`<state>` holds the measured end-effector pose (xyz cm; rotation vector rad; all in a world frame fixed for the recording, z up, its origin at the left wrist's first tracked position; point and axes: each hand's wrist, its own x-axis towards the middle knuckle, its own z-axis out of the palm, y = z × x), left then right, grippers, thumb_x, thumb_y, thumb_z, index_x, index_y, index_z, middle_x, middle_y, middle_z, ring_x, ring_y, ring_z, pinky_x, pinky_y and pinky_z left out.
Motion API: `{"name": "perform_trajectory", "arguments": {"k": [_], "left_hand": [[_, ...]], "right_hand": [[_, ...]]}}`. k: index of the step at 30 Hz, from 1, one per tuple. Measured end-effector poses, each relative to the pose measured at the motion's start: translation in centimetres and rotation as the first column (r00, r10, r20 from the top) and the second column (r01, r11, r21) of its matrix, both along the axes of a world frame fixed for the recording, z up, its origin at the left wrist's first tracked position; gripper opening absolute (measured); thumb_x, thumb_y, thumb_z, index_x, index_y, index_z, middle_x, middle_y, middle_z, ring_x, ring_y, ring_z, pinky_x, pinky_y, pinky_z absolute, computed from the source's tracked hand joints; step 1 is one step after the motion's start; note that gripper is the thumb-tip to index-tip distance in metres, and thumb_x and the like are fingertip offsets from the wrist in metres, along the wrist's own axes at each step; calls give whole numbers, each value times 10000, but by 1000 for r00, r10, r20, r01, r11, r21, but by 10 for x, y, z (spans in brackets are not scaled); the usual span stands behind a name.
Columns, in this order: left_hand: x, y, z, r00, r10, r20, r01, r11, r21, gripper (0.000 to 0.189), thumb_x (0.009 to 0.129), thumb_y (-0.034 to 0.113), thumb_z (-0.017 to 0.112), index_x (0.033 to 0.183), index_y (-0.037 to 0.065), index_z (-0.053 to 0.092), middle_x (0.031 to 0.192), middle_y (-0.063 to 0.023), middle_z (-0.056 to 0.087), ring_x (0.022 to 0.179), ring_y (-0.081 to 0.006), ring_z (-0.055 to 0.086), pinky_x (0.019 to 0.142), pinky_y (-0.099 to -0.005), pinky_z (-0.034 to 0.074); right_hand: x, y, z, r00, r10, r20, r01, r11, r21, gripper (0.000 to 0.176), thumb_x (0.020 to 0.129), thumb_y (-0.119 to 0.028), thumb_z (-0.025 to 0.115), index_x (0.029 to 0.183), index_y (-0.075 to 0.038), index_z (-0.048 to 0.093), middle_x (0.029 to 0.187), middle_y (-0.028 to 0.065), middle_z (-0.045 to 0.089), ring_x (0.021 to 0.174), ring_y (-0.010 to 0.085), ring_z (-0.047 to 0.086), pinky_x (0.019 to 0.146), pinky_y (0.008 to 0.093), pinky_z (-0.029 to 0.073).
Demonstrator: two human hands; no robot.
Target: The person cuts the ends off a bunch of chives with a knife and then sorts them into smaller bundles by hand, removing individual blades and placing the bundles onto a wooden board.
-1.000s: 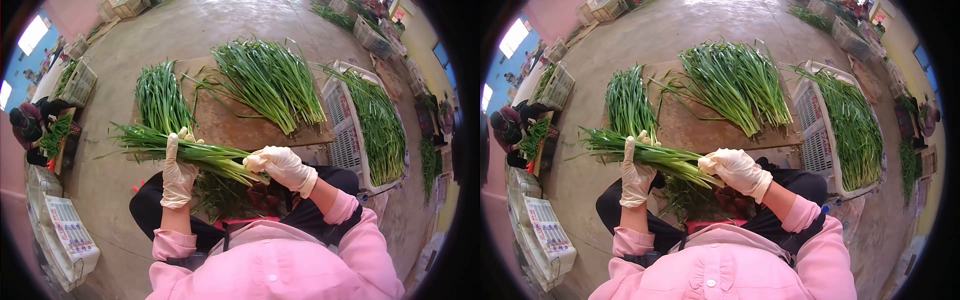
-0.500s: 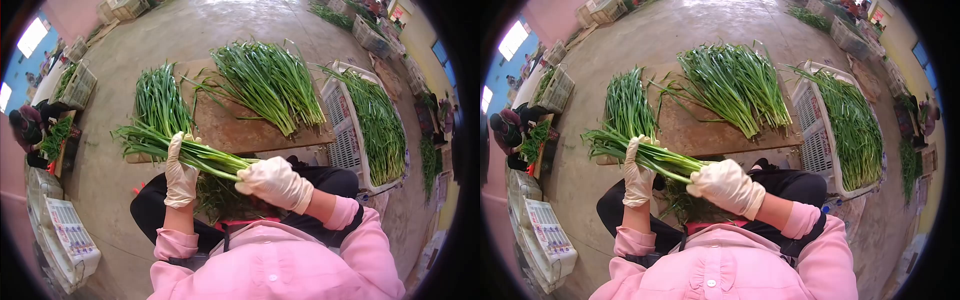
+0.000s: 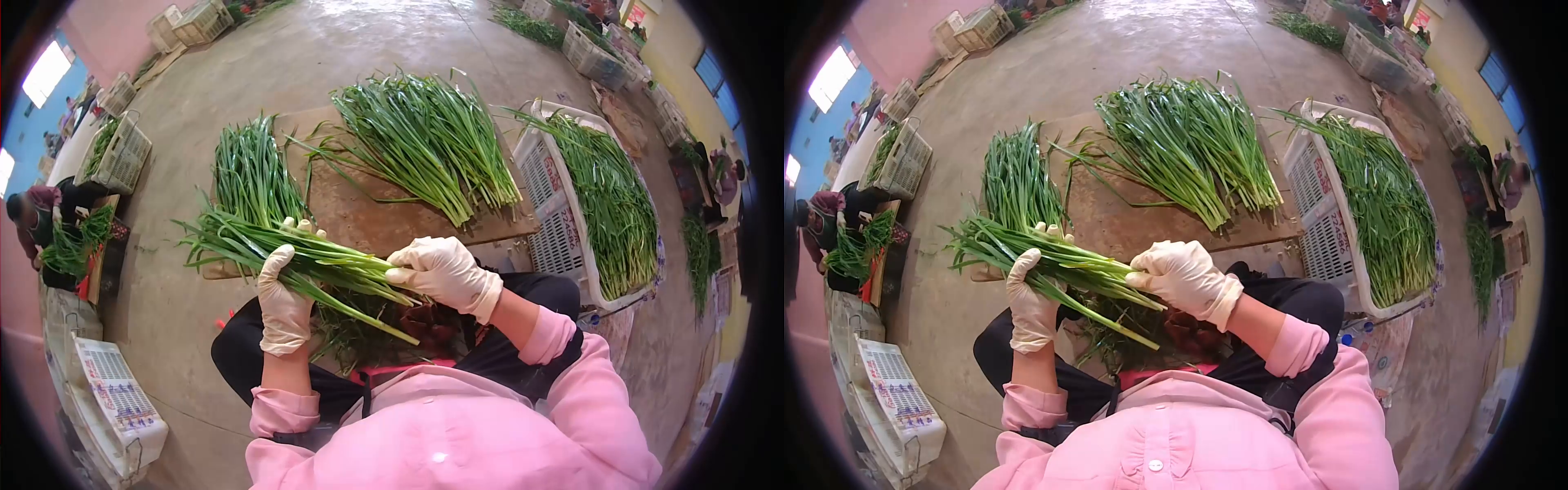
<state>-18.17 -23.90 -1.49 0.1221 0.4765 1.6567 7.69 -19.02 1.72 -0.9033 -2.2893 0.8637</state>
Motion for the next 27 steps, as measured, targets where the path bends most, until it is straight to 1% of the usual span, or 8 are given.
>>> {"name": "perform_trajectory", "arguments": {"k": [3, 6, 7, 10, 17, 24, 26, 27], "left_hand": [[4, -4, 11, 998, -52, -23, 52, 999, 2, 578, 893, 5, 582, 1458, 45, 465, 1344, -153, 599, 1294, -382, 527, 1117, -531, 430], [11, -2, 9, 995, -26, -95, 22, 999, -45, 529, 950, 33, 592, 1463, 63, 463, 1336, -130, 603, 1281, -364, 542, 1097, -524, 454], [11, -1, 4, 992, -39, -117, 37, 999, -22, 487, 997, 73, 577, 1467, 96, 449, 1312, -126, 616, 1254, -338, 566, 1050, -513, 497], [16, 1, 4, 992, -55, -114, 52, 998, -30, 488, 995, 71, 579, 1464, 114, 451, 1293, -123, 618, 1234, -328, 579, 1043, -511, 500], [34, 5, 6, 984, -62, -169, 63, 998, 5, 470, 988, 35, 575, 1437, 112, 460, 1250, -133, 607, 1181, -325, 601, 1014, -498, 516], [35, 4, 1, 985, -68, -161, 58, 996, -65, 476, 989, 34, 574, 1443, 109, 454, 1262, -146, 606, 1174, -332, 607, 1020, -507, 517], [33, 4, 1, 987, -45, -153, 34, 996, -78, 453, 993, 48, 577, 1430, 109, 470, 1244, -137, 617, 1161, -334, 616, 1015, -505, 521], [29, 3, -1, 991, -34, -131, 24, 997, -77, 441, 991, 74, 596, 1418, 112, 494, 1242, -129, 625, 1155, -330, 619, 1014, -508, 520]], "right_hand": [[6, 5, -5, 998, -52, 30, 60, 851, -521, 251, 885, -180, 726, 1102, -56, 733, 771, 73, 691, 694, 219, 629, 700, 292, 506], [6, 11, -1, 994, 87, 69, -53, 914, -402, 264, 876, -169, 741, 1101, -32, 718, 751, 70, 678, 685, 212, 608, 715, 275, 495], [2, 8, 22, 972, 54, 229, -28, 993, -116, 318, 872, -202, 756, 1129, -24, 698, 799, 91, 687, 751, 234, 646, 756, 293, 510], [-9, 1, 14, 997, -57, -52, 73, 922, 381, 371, 831, -319, 781, 1101, -79, 697, 931, 96, 683, 836, 289, 661, 719, 394, 515], [-44, 0, 7, 991, -131, 34, 95, 853, 513, 212, 829, -282, 760, 865, -86, 687, 772, 63, 652, 717, 285, 616, 649, 401, 480], [-51, 6, 8, 907, -131, -400, 110, 991, -75, 181, 892, -118, 737, 754, -36, 656, 695, 38, 625, 634, 156, 566, 595, 343, 460], [-41, 6, 42, 893, -247, -376, -70, 750, -658, 141, 940, -120, 708, 844, -24, 670, 825, 19, 691, 728, 68, 583, 661, 257, 476], [-39, 4, 56, 846, -281, -452, -71, 782, -619, 234, 942, -143, 697, 759, -1, 662, 805, 32, 697, 738, 59, 583, 645, 249, 470]]}}
